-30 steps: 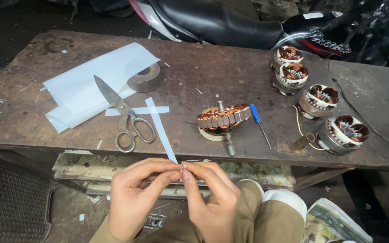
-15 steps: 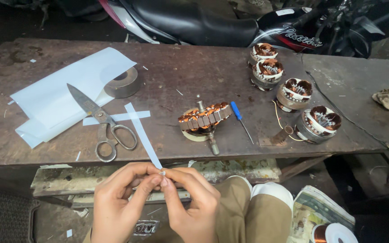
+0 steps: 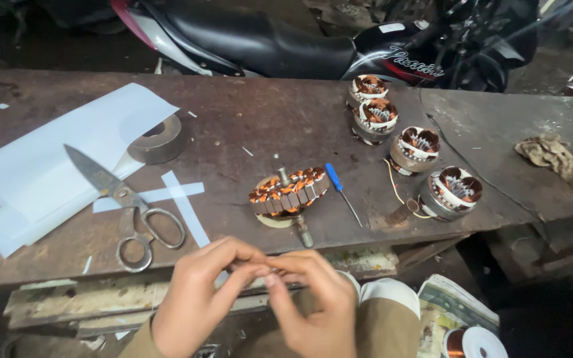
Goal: The person is repairing an electric motor stator by inserting white insulating strips into the copper windings. They use a screwdriver to press the strips into place and scissors to cut the strips to size. The task involves careful manipulation of the stator and tools to ensure proper insulation.
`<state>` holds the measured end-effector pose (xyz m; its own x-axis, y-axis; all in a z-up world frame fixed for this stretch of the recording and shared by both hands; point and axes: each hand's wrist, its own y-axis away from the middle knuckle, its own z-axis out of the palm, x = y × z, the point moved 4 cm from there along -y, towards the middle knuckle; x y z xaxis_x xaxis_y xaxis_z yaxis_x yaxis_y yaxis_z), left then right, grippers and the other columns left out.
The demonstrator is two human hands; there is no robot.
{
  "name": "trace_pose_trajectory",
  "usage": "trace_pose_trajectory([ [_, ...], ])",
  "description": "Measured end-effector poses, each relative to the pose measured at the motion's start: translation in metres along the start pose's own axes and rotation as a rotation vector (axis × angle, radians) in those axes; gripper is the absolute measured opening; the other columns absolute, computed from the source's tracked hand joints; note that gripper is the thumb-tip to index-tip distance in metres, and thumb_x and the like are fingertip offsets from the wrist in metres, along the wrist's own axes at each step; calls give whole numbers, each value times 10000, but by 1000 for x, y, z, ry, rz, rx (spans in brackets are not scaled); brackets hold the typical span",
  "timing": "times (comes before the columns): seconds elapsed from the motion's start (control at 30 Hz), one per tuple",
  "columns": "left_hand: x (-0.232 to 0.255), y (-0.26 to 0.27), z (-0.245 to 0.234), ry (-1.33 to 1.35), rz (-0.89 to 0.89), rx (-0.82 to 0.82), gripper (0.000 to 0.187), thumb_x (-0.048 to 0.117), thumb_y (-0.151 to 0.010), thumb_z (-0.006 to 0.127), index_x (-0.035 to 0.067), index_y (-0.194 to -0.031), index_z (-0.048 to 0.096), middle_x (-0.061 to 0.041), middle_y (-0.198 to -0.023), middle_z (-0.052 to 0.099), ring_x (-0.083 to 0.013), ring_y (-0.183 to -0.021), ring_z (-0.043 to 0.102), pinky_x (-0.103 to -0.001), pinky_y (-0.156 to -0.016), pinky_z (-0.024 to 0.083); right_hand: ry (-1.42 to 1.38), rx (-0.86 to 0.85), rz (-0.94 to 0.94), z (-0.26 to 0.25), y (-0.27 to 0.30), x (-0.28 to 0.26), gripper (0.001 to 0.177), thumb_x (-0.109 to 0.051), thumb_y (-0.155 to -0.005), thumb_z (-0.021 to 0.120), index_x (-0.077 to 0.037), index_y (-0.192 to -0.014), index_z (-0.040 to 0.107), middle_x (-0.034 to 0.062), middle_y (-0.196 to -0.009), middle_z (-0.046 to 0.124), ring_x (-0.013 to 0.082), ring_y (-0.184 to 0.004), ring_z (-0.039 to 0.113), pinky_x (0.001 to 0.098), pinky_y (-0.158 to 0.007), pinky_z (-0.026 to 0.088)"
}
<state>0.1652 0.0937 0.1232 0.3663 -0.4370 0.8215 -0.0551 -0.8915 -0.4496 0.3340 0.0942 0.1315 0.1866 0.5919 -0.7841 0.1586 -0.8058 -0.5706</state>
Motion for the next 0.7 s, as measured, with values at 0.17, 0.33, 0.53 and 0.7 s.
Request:
trace_pose_trajectory([
  [0.17, -13, -55, 13, 332, -27, -143, 144, 89, -851, 763, 20, -975, 740, -87, -910, 773, -210, -790, 763, -301, -704, 602, -45, -12, 22, -27, -29, 26, 149, 95, -856, 741, 56, -1000, 730, 128, -1038, 724, 154, -917, 730, 261, -810, 614],
  [0.33, -10, -93, 2, 70, 411, -72, 292, 156, -839, 830, 36, -1063, 686, -110, -1095, 694, -244, -1015, 703, -335, -862, 565, 160, 139, 51, -46, -45, 35, 172, 111, -836, 747, 54, -997, 723, 127, -1028, 732, 141, -884, 724, 245, -765, 584],
  [0.53, -35, -114, 15, 179, 357, -250, 480, 182, -809, 858, 33, -1214, 649, -140, -1242, 669, -273, -1147, 698, -366, -961, 558, 381, 249, -158, -36, -51, 40, 195, 146, -834, 730, 53, -1002, 697, 154, -1052, 732, 206, -957, 734, 284, -840, 576],
  [0.7, -53, -108, 23, 245, 400, -161, 448, 109, -820, 857, 24, -1205, 645, -141, -1243, 684, -284, -1179, 707, -372, -1006, 564, 507, 121, -301, -30, -53, 42, 268, 180, -744, 707, 64, -986, 692, 190, -1026, 714, 299, -949, 746, 325, -825, 592],
])
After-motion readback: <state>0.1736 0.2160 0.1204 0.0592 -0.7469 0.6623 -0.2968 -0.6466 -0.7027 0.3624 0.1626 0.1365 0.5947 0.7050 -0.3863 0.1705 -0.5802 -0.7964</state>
